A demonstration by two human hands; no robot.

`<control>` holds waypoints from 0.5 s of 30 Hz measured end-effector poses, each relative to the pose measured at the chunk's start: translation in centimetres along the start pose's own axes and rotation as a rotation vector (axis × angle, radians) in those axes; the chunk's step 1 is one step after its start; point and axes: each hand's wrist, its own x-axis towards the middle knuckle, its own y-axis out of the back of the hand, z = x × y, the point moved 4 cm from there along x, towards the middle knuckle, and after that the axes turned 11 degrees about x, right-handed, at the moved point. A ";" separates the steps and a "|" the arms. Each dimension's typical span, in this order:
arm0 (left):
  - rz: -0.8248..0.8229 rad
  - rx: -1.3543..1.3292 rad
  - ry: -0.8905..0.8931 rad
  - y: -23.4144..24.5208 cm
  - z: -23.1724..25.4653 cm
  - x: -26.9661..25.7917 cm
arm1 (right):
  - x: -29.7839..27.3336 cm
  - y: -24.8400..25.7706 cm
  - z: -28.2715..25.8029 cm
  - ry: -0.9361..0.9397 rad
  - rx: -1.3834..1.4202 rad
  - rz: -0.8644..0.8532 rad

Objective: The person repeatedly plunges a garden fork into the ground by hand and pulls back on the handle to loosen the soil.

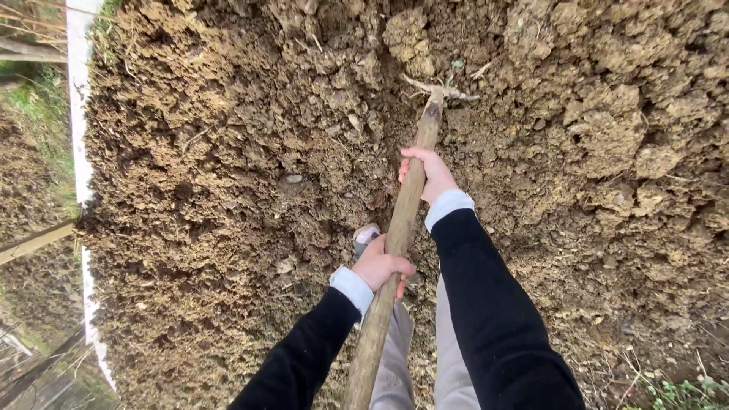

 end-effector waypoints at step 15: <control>0.136 0.491 0.006 -0.2 -3.2 -0.1 | 5.3 4.4 2.1 0.131 -0.302 0.069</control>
